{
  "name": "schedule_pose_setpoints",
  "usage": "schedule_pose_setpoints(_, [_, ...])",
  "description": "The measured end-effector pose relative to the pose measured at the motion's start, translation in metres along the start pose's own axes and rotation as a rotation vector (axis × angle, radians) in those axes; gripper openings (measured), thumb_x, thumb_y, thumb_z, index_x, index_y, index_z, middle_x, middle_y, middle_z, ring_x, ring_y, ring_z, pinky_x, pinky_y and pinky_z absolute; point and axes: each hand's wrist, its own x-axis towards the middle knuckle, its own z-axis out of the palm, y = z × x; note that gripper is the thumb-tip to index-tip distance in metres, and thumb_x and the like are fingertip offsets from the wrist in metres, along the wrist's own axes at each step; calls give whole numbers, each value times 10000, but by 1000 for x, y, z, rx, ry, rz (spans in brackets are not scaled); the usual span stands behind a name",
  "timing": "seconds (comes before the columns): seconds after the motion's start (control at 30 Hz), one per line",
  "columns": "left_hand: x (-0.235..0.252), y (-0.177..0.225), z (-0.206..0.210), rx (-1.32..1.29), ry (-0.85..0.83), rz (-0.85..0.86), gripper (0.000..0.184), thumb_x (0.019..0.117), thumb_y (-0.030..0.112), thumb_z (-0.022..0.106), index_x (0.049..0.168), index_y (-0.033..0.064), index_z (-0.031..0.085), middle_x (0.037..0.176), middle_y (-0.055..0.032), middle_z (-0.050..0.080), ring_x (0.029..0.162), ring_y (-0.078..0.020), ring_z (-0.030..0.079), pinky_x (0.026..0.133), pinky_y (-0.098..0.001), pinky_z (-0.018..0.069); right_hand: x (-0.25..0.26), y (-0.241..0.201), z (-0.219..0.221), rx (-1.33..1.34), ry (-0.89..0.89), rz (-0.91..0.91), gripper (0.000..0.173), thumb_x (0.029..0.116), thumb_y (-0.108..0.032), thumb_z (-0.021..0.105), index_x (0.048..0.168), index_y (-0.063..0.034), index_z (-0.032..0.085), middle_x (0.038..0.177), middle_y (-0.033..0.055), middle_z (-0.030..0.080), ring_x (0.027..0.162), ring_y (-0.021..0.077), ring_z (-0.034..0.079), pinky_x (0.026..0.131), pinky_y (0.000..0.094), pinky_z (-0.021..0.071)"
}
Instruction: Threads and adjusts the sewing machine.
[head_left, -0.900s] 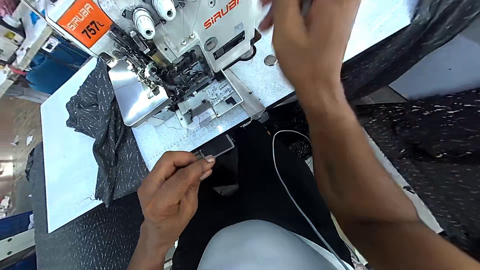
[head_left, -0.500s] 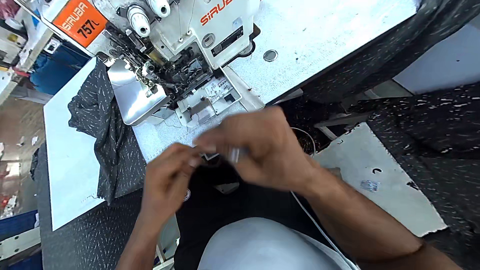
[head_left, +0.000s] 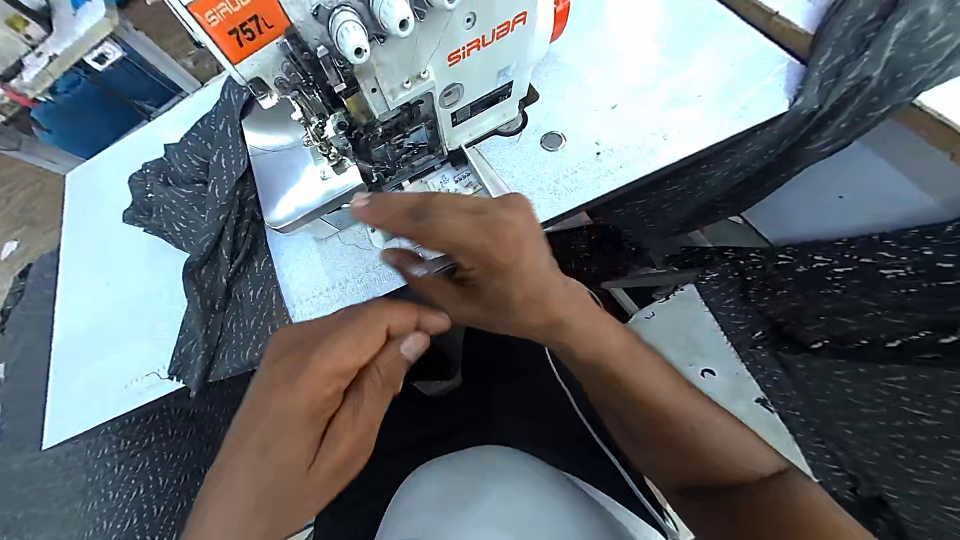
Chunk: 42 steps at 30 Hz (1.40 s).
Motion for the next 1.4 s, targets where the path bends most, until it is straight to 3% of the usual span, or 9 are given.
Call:
schedule_pose_setpoints(0.1, [-6,5,-25,-16,90,7,239,1081,334,535,1114,207,734,790,112,647,641,26,570,567,-138,485,2,-11,4,-21,-24,-98,207,962,-67,646,1112,-57,788,1139,73,779,925,133,751,718,305,594])
schedule_pose_setpoints(0.4, [47,-65,22,-233,194,-70,157,1064,197,549,1018,128,683,813,93,645,646,8,571,563,-147,480,-12,-3,3,314,288,-54,166,930,77,661,1063,96,759,1061,204,771,1011,223,765,929,349,634])
schedule_pose_setpoints(0.5, [55,-72,41,-368,177,-138,162,1066,155,537,999,121,681,779,64,627,569,-8,499,503,-149,407,-13,2,5,516,396,33,137,907,98,699,1033,129,742,991,209,772,924,211,775,860,335,652])
schedule_pose_setpoints(0.63, [45,-81,46,-354,123,-213,179,1067,183,558,1020,91,704,789,11,638,584,-57,538,511,-178,448,-16,5,3,691,523,196,119,866,72,770,977,94,732,937,151,779,749,106,735,650,230,615])
schedule_pose_setpoints(0.93, [-22,-111,15,-280,167,-510,211,1038,258,600,1107,109,731,791,-13,678,596,-86,620,537,-212,553,-17,28,-6,691,703,308,214,794,69,837,899,48,651,810,109,735,614,84,663,498,202,542])
schedule_pose_setpoints(1.13, [-67,-111,-26,218,144,-626,280,1035,323,543,1054,102,714,769,-8,670,560,-109,620,469,-259,539,-13,43,-13,530,763,306,224,779,31,865,837,23,649,739,68,685,605,50,552,526,184,426])
schedule_pose_setpoints(1.23, [-84,-111,-58,634,156,-612,377,1049,341,498,1059,29,710,794,-96,670,634,-194,611,581,-446,512,-15,44,-14,473,754,292,226,769,18,878,833,24,661,744,63,679,614,55,566,533,189,451])
schedule_pose_setpoints(1.33, [-100,-108,-81,709,186,-750,364,1065,307,473,1068,7,679,788,-112,632,620,-211,575,578,-455,485,-15,45,-12,476,770,311,222,779,14,872,836,18,657,750,74,689,605,53,551,516,191,403])
schedule_pose_setpoints(1.4, [-115,-106,-89,772,98,-829,324,1047,267,523,1072,-1,704,866,-186,685,709,-315,641,662,-569,505,-14,46,-11,469,785,314,227,775,12,876,832,16,656,739,71,679,598,54,540,513,191,398])
